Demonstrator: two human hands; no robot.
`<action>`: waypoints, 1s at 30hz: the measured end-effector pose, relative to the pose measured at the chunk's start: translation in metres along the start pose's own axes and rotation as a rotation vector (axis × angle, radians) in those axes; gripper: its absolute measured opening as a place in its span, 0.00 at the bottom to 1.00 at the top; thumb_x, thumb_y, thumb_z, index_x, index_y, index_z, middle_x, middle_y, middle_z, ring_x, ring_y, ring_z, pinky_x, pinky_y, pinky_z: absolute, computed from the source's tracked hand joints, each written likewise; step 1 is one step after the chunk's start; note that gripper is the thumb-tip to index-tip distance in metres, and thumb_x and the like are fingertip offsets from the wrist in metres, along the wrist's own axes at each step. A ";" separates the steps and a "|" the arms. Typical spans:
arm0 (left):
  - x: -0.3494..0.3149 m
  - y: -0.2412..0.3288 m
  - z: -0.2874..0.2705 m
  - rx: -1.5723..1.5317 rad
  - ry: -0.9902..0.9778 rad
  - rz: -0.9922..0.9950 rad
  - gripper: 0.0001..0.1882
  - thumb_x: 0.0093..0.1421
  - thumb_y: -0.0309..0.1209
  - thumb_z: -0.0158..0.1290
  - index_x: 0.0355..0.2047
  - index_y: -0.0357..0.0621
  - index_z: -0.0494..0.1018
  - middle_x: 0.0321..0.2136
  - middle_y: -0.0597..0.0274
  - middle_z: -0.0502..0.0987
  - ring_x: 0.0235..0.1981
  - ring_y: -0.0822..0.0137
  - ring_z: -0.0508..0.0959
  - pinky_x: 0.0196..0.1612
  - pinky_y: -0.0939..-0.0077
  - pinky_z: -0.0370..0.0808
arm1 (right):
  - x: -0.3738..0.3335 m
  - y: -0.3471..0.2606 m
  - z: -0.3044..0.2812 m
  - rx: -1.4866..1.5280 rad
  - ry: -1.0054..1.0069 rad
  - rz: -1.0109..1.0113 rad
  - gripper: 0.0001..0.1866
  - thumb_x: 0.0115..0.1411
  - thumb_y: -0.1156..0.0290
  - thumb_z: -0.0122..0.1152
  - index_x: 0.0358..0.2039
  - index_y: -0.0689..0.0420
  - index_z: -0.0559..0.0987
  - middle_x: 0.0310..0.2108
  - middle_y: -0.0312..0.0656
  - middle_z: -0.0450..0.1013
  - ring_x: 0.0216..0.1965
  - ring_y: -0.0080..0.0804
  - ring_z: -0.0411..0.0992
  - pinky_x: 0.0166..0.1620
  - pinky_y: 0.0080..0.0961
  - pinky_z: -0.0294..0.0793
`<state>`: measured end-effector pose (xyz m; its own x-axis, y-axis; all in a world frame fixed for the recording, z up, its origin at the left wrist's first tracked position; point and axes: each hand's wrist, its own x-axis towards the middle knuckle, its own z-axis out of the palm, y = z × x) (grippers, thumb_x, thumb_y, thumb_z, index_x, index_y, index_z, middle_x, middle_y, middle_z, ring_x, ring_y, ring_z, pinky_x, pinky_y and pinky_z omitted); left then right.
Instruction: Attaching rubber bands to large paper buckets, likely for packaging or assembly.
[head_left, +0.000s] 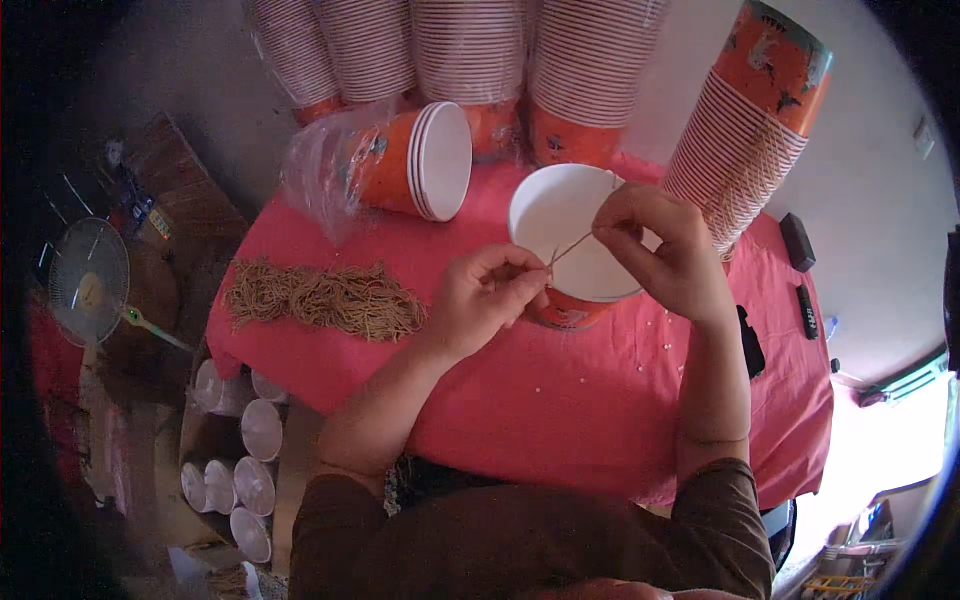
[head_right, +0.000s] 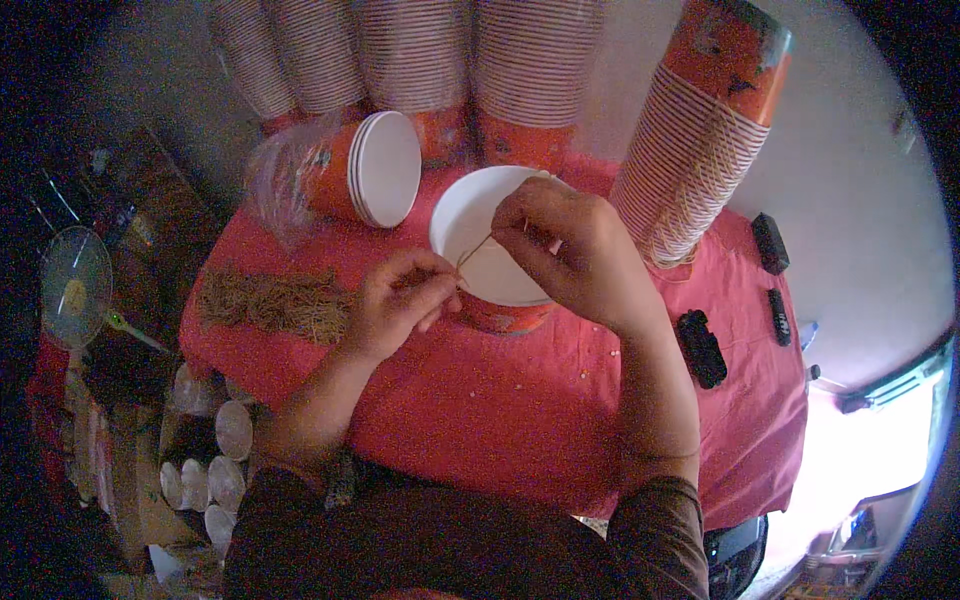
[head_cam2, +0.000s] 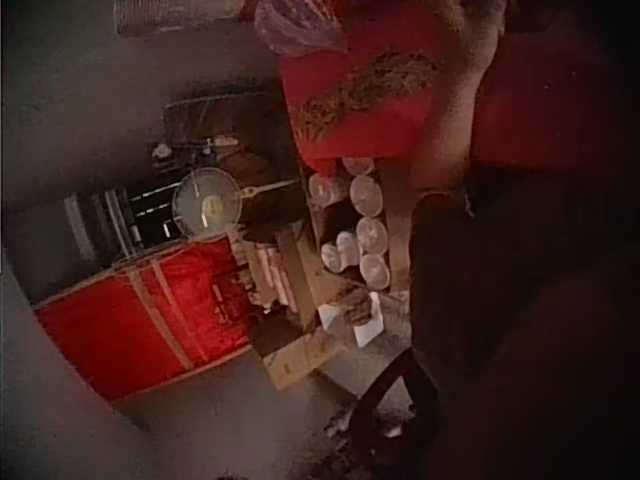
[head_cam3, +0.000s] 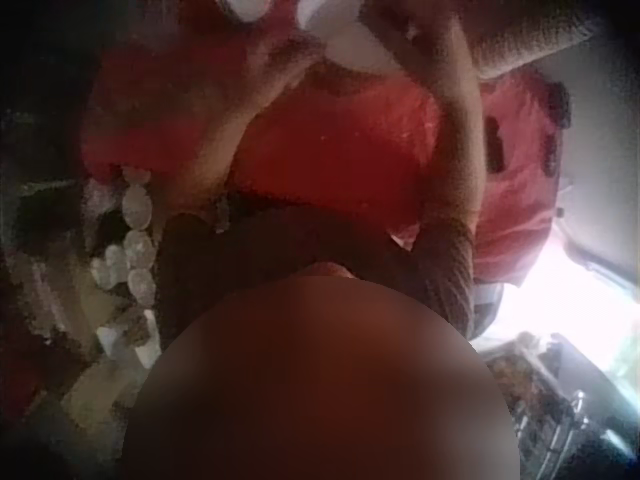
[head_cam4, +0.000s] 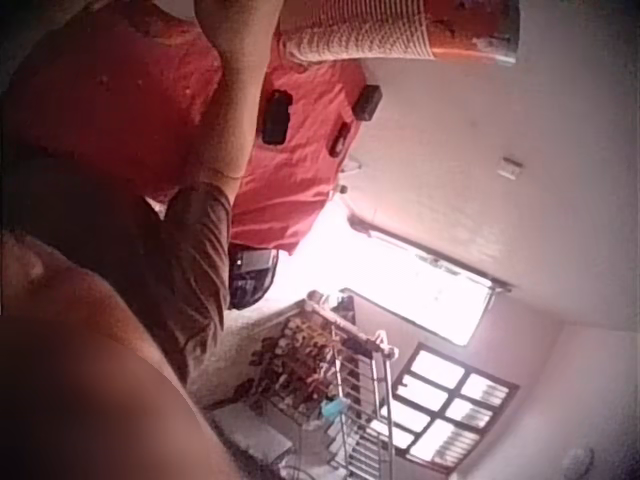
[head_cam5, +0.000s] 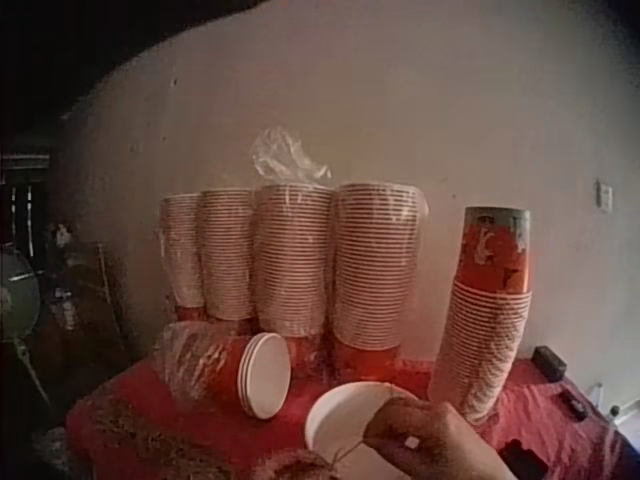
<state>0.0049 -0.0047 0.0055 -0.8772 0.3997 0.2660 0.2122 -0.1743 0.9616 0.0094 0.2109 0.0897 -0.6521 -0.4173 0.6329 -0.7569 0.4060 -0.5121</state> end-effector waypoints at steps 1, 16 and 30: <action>0.000 0.000 -0.001 -0.071 -0.005 -0.001 0.06 0.63 0.27 0.52 0.37 0.38 0.73 0.23 0.64 0.77 0.16 0.82 0.67 0.17 0.87 0.62 | 0.000 -0.001 -0.001 0.004 0.000 0.011 0.03 0.52 0.83 0.59 0.29 0.64 0.75 0.27 0.39 0.71 0.27 0.25 0.68 0.31 0.21 0.68; -0.001 0.000 -0.001 -0.210 -0.024 -0.034 0.07 0.64 0.28 0.51 0.39 0.38 0.72 0.23 0.64 0.76 0.18 0.80 0.68 0.19 0.86 0.62 | 0.002 0.004 0.024 -0.081 -0.118 -0.197 0.06 0.50 0.82 0.61 0.31 0.62 0.78 0.29 0.44 0.73 0.31 0.39 0.74 0.33 0.29 0.73; 0.000 -0.001 -0.002 -0.251 -0.034 -0.080 0.08 0.60 0.27 0.55 0.39 0.39 0.73 0.24 0.65 0.76 0.19 0.82 0.67 0.20 0.88 0.61 | 0.001 0.007 0.031 -0.108 -0.127 -0.180 0.03 0.50 0.81 0.62 0.28 0.61 0.78 0.27 0.42 0.74 0.28 0.36 0.74 0.28 0.27 0.71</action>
<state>0.0041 -0.0067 0.0041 -0.8708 0.4508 0.1961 0.0255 -0.3569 0.9338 0.0026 0.1883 0.0692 -0.5129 -0.5869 0.6265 -0.8566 0.3979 -0.3286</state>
